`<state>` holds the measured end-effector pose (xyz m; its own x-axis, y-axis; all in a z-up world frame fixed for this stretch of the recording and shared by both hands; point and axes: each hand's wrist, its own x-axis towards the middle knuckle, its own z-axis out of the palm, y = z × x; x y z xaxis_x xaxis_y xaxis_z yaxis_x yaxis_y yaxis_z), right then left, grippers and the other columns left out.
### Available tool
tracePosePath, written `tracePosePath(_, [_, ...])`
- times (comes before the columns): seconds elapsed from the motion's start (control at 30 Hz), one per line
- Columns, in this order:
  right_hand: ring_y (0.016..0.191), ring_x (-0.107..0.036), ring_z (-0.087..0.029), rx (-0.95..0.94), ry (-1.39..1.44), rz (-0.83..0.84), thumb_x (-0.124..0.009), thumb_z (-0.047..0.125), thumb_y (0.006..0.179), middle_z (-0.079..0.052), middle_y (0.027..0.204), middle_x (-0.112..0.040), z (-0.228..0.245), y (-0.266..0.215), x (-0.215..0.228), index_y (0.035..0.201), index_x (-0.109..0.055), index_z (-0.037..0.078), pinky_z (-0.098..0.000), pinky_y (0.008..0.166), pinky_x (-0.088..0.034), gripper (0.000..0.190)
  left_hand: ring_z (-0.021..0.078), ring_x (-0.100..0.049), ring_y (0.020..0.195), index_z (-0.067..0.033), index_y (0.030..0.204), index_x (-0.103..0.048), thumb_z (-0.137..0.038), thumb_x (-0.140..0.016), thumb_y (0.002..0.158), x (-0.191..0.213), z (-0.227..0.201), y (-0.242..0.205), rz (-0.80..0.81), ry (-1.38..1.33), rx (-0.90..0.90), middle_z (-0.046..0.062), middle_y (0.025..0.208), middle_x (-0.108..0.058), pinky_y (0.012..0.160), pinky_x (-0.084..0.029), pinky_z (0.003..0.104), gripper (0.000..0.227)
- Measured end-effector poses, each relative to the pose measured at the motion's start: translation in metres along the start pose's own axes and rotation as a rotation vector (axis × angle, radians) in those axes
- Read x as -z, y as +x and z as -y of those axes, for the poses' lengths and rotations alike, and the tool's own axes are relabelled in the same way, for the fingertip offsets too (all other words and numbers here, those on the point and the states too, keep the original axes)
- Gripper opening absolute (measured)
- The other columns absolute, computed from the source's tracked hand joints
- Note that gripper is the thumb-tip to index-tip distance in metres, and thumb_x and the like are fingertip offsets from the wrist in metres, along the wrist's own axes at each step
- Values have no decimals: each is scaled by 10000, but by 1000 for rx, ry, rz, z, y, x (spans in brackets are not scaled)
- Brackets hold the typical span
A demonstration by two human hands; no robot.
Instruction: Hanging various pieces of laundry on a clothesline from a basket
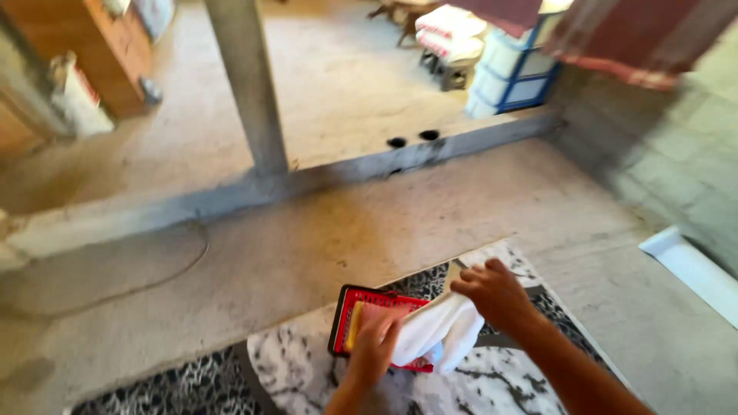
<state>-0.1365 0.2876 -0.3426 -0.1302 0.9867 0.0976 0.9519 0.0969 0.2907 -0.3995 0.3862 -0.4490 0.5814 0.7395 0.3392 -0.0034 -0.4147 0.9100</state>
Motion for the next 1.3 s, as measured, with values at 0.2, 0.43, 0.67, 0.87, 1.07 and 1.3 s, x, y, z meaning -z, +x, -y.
tracePosePath(0.2, [1005,-655,-194,-179,-105,223,-781,29,768,63,1184,-683,5,-55,171,1246,-649,393,-425,1027,-345,614,245,-654,1213,-172,1337,-625,-146,-509,1029,-23,-168,56,417,29,-213,39,1330,-696,1040,-470,417,330])
tracePosePath(0.43, [752,-636,-207,-193,-232,-339,-732,90,788,57,826,-677,11,-156,261,980,-729,271,-394,782,-393,264,99,-435,737,-153,883,-534,-248,-561,1069,-70,-221,29,716,-200,-163,-45,806,-462,677,-357,296,211])
tracePosePath(0.67, [864,-641,-201,-490,-281,-393,-620,269,962,85,926,-717,4,-256,298,1029,-752,277,-372,741,-411,149,69,-354,605,-205,670,-481,-383,-612,953,-86,-210,-3,866,154,-28,-91,623,-396,554,-265,310,360])
tracePosePath(0.87, [932,-628,-203,-661,-337,-431,-642,311,967,100,937,-722,7,-319,322,1037,-765,262,-370,722,-442,150,29,-533,624,-245,922,-757,-402,-661,899,-99,-169,-59,864,255,78,-99,685,-639,582,-393,273,185])
tracePosePath(1.07, [980,-561,-225,-915,-287,-250,-585,430,972,21,1107,-571,18,-380,341,1105,-745,284,-406,830,-537,253,116,-686,756,-274,910,-723,-308,-561,874,-107,-148,-86,748,509,57,-66,800,-705,700,-493,343,169])
tracePosePath(1.3, [922,-566,-199,-1007,-294,-310,-623,424,947,103,933,-655,46,-470,347,1070,-783,283,-390,760,-521,246,261,-701,1094,-340,1057,-718,-272,-563,794,-144,-50,-112,524,586,71,-12,1116,-763,986,-506,446,313])
